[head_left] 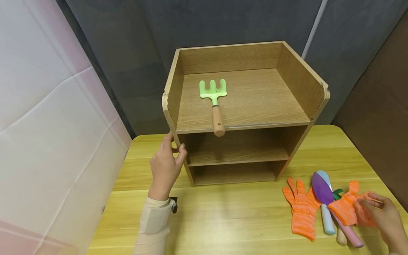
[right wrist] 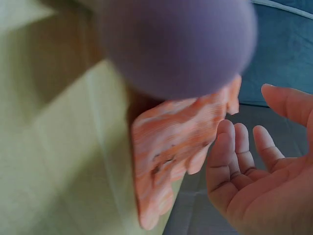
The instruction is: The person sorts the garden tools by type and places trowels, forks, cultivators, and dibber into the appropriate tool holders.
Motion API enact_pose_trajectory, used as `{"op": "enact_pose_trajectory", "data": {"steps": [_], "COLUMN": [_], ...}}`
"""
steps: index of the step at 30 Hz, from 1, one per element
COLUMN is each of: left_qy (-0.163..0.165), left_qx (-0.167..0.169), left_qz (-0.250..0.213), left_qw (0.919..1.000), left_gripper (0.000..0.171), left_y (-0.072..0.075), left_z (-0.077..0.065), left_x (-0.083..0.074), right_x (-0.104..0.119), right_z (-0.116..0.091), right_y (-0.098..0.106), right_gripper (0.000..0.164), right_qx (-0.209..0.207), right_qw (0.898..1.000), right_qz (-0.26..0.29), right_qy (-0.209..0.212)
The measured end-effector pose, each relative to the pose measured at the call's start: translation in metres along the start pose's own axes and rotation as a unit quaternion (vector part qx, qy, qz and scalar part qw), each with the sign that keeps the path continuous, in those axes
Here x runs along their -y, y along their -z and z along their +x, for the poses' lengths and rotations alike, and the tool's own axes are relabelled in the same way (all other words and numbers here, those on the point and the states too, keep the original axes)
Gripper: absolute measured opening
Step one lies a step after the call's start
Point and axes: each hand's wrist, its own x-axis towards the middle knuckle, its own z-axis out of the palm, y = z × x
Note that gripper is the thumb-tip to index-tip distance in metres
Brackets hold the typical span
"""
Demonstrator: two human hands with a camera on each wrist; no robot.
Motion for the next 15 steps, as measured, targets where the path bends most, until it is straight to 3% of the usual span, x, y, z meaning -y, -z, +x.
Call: {"op": "enact_pose_trajectory", "data": {"steps": [9,15], "left_qy": [0.003,0.0], "left_qx": [0.001,-0.003], "left_qz": [0.0,-0.006], "left_qw": [1.0,1.0], "left_gripper": [0.037,0.037], "left_y": [-0.001,-0.003], "left_z": [0.0,0.0], "left_x": [-0.001,-0.001], "right_x": [-0.011,-0.02], "right_z": [0.002,0.005], "right_y": [-0.006,-0.007], "right_gripper": [0.076,0.075], "right_qx": [0.033,0.036], "right_qw": [0.999,0.997], "right_qz": [0.01,-0.006], "right_qy": [-0.024,-0.07]}}
